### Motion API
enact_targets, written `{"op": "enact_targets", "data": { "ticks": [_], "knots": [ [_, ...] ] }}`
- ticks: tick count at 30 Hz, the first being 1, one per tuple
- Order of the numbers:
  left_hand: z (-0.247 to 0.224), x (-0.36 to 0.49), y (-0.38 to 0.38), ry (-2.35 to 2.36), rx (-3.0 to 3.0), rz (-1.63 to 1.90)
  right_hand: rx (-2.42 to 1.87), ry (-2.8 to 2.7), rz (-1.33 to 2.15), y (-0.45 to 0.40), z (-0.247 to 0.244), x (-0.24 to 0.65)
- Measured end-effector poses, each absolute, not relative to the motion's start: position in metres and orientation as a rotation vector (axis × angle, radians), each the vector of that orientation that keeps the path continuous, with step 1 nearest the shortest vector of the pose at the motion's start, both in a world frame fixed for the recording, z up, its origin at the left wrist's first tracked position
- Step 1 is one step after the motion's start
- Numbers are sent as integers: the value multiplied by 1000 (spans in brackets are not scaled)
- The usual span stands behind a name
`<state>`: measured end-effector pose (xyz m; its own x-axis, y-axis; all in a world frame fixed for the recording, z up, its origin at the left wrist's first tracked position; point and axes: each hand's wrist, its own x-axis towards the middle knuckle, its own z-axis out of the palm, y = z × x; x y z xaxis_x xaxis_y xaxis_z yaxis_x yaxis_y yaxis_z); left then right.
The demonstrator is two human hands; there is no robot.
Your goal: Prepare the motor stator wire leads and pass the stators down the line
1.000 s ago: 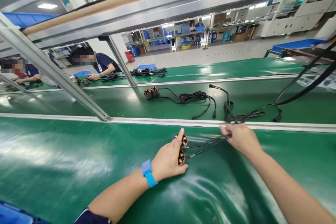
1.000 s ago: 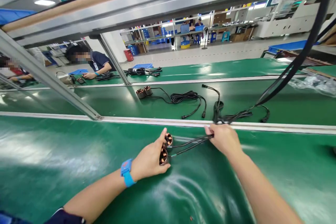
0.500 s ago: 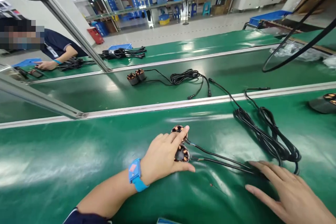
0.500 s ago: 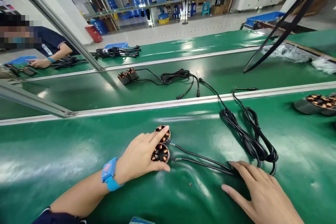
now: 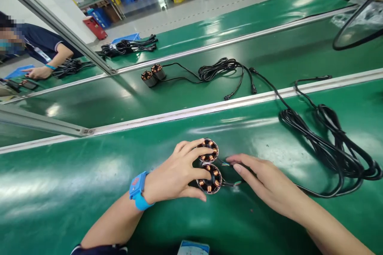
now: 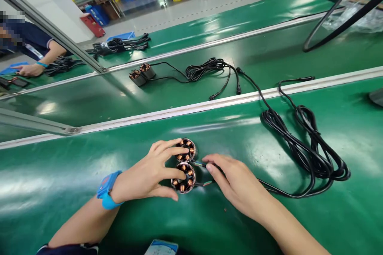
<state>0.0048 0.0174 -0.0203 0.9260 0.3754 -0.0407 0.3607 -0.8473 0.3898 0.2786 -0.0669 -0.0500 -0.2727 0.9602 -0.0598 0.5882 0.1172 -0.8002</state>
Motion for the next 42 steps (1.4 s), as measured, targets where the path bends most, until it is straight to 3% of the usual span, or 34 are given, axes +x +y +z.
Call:
{"op": "enact_targets", "data": {
  "ticks": [3, 11, 21, 32, 34, 39, 42],
  "knots": [
    [-26, 7, 13, 568, 2752, 5, -1502, -1878, 1252, -60, -51, 284],
    [-43, 38, 27, 630, 2872, 167, -1778, -1772, 796, -40, -56, 317],
    [-41, 42, 58, 517, 2817, 123, -1698, -1650, 858, -37, -72, 320],
    [-29, 36, 60, 523, 2598, 217, -1620, -1699, 559, -47, -79, 326],
    [-27, 26, 82, 686, 2586, 315, -1620, -1655, 467, -47, -77, 331],
    [-27, -3, 199, 1794, 2505, 307, -1617, -1560, 335, -40, -72, 340],
    [-27, -10, 277, 2013, 2403, 254, -1610, -1535, 384, -36, -76, 339]
  ]
}}
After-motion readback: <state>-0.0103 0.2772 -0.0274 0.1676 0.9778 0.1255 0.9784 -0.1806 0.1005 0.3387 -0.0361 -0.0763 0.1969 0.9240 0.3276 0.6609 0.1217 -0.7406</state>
